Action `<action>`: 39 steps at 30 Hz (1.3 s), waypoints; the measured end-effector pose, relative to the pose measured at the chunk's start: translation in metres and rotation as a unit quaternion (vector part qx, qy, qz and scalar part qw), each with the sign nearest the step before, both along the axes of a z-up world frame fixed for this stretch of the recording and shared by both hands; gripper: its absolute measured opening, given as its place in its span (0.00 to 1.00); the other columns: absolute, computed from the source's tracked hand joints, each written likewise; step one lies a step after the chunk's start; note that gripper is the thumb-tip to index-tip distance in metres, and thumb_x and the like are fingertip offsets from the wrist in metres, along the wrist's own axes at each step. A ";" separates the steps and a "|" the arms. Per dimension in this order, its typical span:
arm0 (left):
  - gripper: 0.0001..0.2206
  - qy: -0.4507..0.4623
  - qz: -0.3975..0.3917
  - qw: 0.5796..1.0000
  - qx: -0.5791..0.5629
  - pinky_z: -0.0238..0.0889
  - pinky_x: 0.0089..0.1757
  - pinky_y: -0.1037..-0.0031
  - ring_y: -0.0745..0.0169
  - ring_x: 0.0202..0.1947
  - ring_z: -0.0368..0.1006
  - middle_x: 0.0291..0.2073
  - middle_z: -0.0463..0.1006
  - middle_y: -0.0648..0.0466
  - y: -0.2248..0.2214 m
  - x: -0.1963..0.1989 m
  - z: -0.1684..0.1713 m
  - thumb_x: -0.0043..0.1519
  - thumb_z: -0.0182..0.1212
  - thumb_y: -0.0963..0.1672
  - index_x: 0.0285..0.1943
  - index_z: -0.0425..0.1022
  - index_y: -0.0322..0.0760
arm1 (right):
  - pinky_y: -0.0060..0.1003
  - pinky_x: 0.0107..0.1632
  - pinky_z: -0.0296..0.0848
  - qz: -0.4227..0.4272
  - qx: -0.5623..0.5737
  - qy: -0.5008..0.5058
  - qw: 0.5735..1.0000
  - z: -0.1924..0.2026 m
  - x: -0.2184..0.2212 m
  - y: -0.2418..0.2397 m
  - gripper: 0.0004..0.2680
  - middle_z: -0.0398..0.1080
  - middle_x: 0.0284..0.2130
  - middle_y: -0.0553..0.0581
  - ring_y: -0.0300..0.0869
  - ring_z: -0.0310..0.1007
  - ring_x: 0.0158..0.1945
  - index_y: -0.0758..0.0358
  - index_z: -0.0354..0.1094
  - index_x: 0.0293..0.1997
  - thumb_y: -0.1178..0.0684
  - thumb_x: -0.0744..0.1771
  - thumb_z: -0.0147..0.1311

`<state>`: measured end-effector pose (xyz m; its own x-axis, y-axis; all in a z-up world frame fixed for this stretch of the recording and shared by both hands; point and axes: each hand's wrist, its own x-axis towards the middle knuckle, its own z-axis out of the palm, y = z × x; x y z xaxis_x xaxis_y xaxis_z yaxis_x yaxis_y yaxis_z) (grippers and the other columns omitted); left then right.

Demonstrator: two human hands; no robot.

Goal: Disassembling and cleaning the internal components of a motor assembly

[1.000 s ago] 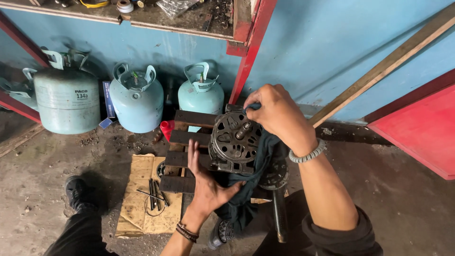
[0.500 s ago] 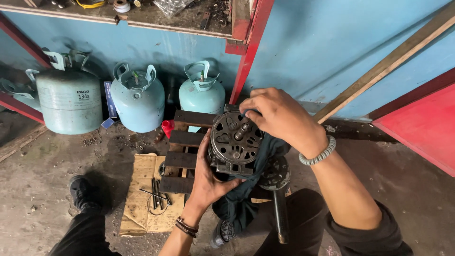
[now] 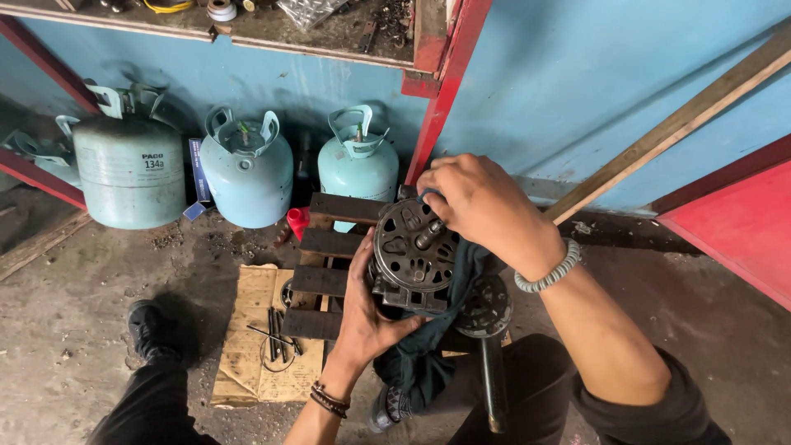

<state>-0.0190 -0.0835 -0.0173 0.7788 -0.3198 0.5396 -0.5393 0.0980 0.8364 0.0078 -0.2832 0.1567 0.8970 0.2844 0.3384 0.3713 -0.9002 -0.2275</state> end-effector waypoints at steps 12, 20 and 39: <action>0.49 -0.049 0.053 0.996 0.051 0.58 0.62 0.43 0.29 0.67 0.63 0.69 0.63 0.37 0.005 0.003 0.011 0.36 0.83 0.47 0.69 0.59 0.33 | 0.47 0.33 0.78 -0.062 -0.038 0.079 0.994 0.013 -0.008 -0.005 0.07 0.74 0.23 0.59 0.58 0.79 0.32 0.68 0.75 0.32 0.54 0.63 0.61; 0.50 -0.035 0.054 0.996 0.067 0.59 0.61 0.44 0.31 0.67 0.63 0.70 0.62 0.38 0.006 -0.001 0.013 0.37 0.83 0.48 0.70 0.58 0.35 | 0.52 0.31 0.77 -0.103 -0.008 0.112 0.988 0.017 -0.032 -0.006 0.08 0.74 0.22 0.66 0.64 0.78 0.30 0.74 0.74 0.29 0.56 0.62 0.63; 0.52 -0.025 0.055 0.997 0.052 0.58 0.63 0.45 0.31 0.67 0.61 0.70 0.61 0.37 0.004 0.001 0.005 0.37 0.85 0.49 0.72 0.57 0.34 | 0.49 0.43 0.79 -0.048 -0.075 0.033 0.996 -0.026 0.007 -0.027 0.07 0.77 0.43 0.55 0.58 0.79 0.42 0.57 0.74 0.41 0.52 0.63 0.63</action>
